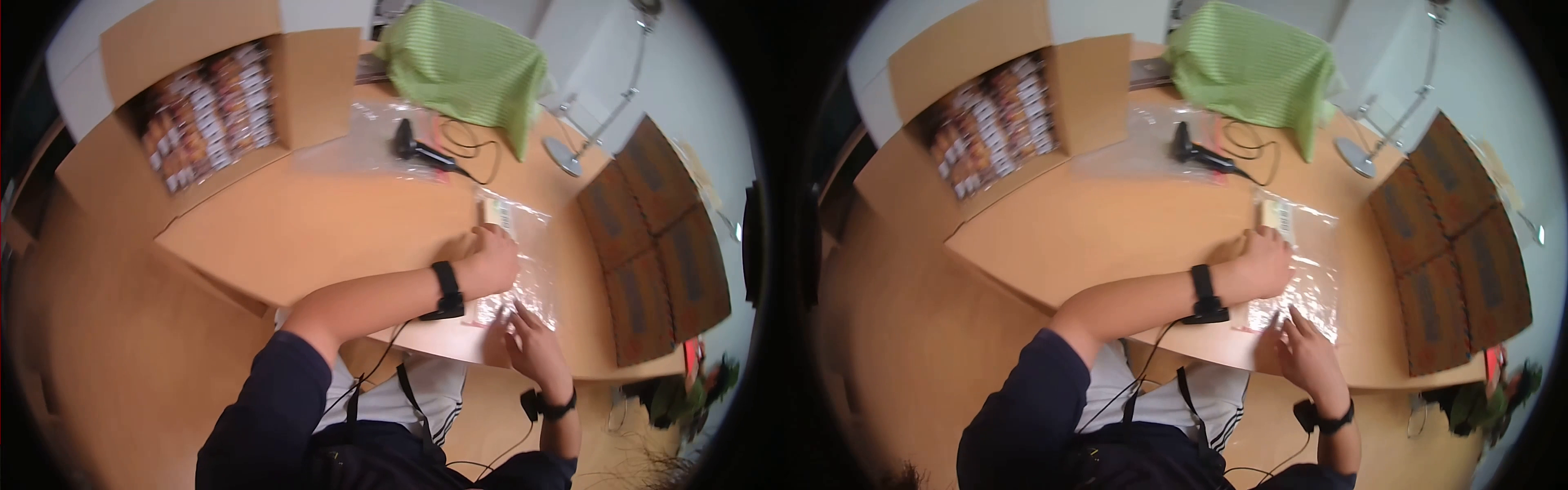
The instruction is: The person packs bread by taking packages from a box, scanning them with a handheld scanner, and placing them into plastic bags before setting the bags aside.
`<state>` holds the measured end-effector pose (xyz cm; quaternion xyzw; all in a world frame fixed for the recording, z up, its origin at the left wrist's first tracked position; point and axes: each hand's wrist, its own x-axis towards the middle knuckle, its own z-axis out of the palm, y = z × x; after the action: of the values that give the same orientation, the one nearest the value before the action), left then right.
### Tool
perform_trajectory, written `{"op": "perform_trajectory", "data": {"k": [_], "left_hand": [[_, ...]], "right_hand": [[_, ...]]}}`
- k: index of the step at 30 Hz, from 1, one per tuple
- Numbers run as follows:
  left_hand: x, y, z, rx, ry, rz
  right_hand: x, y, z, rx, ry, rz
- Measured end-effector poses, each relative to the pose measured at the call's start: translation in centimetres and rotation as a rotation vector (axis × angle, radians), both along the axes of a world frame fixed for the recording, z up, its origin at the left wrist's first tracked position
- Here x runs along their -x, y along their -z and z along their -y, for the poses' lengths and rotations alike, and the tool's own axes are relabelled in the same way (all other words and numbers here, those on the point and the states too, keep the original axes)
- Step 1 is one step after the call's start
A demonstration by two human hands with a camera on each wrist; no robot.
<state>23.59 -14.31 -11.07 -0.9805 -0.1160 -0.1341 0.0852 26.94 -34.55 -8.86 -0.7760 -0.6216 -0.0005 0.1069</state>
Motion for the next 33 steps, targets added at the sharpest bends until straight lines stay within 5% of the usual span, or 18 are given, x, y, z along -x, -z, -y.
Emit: {"op": "perform_trajectory", "data": {"k": [8, 11, 13, 15, 16, 17, 20, 22, 25, 26, 27, 28, 33], "left_hand": [[0.0, 1.9, -0.4, -0.106, -0.030, -0.203], [-0.3, 2.3, -0.7, -0.164, -0.091, -0.087], [0.5, 0.0, -1.4, 0.200, 0.001, -0.155], [-0.4, 0.0, -2.2, 0.217, -0.034, -0.145], [-0.7, -0.3, -2.7, 0.267, -0.065, -0.145], [1.2, -2.9, -2.9, 0.284, -0.077, -0.183], [3.6, -3.7, -6.2, 0.288, -0.227, -0.022], [6.0, -3.3, -10.9, 0.094, -0.333, 0.110], [14.4, -8.7, -15.5, 0.073, -0.419, 0.197], [15.7, -7.0, -20.2, -0.029, -0.455, 0.196], [19.2, -11.4, -17.6, 0.028, -0.544, 0.252], [21.7, -9.5, -21.5, -0.247, -0.513, 0.344], [31.1, -10.8, -25.7, -0.658, -0.600, 0.410]], "right_hand": [[1.5, -4.3, -2.2, -0.203, -0.071, -0.200], [-0.2, -4.3, -6.0, -0.311, -0.164, -0.273], [-2.1, -4.0, -8.6, -0.343, -0.192, -0.251], [-3.7, -3.3, -10.5, -0.392, -0.212, -0.232], [-4.3, -2.8, -11.5, -0.424, -0.173, -0.491], [-4.9, -2.6, -12.5, -0.448, -0.142, -0.750], [-6.3, -1.6, -13.8, -0.533, -0.172, -1.021], [-6.9, -0.7, -13.9, -0.531, -0.198, -1.028], [-7.9, 1.4, -13.8, -0.428, -0.186, -1.068], [-7.7, 1.5, -13.9, -0.442, -0.194, -1.083], [-7.5, 1.5, -13.7, -0.401, -0.163, -1.066], [-7.2, 1.7, -13.4, -0.361, -0.128, -1.053], [-5.8, 1.9, -13.3, -0.338, -0.130, -0.924]]}}
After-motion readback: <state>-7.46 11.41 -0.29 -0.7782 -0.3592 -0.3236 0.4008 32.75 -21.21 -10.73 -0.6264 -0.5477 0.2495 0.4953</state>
